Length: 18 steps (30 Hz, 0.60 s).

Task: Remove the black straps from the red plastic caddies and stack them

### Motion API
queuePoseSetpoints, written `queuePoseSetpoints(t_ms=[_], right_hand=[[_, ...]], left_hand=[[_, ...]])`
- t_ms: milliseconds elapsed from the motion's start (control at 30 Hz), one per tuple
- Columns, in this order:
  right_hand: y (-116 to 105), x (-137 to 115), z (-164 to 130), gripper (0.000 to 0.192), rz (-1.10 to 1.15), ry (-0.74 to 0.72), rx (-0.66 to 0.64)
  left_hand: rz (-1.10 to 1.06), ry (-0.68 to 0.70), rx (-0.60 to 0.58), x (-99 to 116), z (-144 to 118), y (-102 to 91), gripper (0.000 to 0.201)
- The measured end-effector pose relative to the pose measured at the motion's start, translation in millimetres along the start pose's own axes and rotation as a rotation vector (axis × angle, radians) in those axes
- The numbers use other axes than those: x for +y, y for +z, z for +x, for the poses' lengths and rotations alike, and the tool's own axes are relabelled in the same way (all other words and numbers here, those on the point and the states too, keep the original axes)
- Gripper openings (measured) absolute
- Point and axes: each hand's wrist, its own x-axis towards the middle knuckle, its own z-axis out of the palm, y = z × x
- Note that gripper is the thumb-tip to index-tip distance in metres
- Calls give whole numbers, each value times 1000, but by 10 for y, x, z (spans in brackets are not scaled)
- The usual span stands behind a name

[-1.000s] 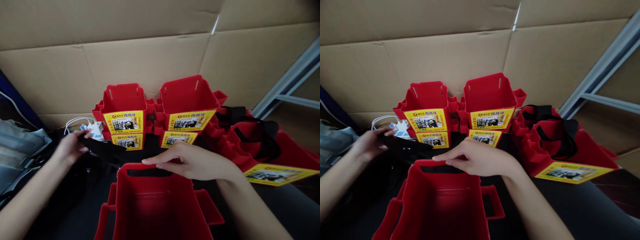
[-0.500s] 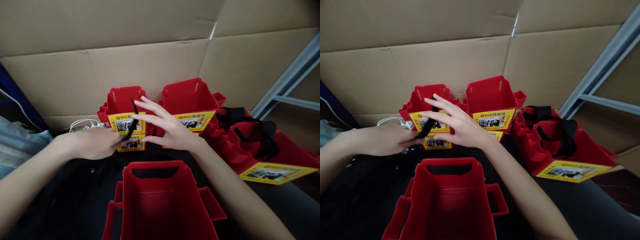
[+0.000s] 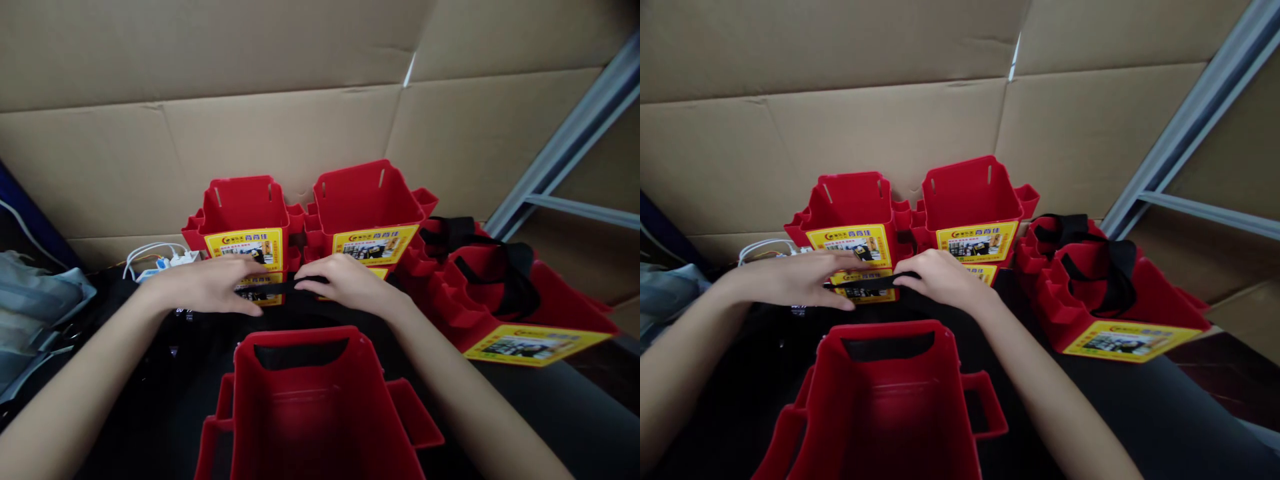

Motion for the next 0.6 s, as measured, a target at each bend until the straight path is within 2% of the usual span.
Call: queuePoseSetpoints(t_ms=[67, 133, 200, 267, 333, 467, 533, 600], right_hand=[[73, -28, 86, 20, 69, 28, -9], [163, -8, 147, 24, 172, 94, -11], [280, 53, 150, 32, 258, 157, -41], [427, 114, 101, 39, 306, 159, -126], [590, 143, 31, 38, 343, 96, -239], [839, 156, -64, 27, 389, -42, -412], [887, 199, -95, 21, 361, -25, -457], [884, 280, -141, 14, 303, 51, -473]], left_hand=[[-78, 55, 22, 121, 168, 44, 41], [-162, 43, 32, 180, 294, 85, 28], [-233, -11, -12, 158, 330, 108, 23], [-268, -62, -47, 84, 292, 106, 24], [-243, -100, 15, 6, 230, 87, 24], [-133, -178, 258, -66, 168, 57, 23], [-127, -198, 317, -73, 157, 57, 25], [-148, -190, 327, -86, 139, 60, 27]])
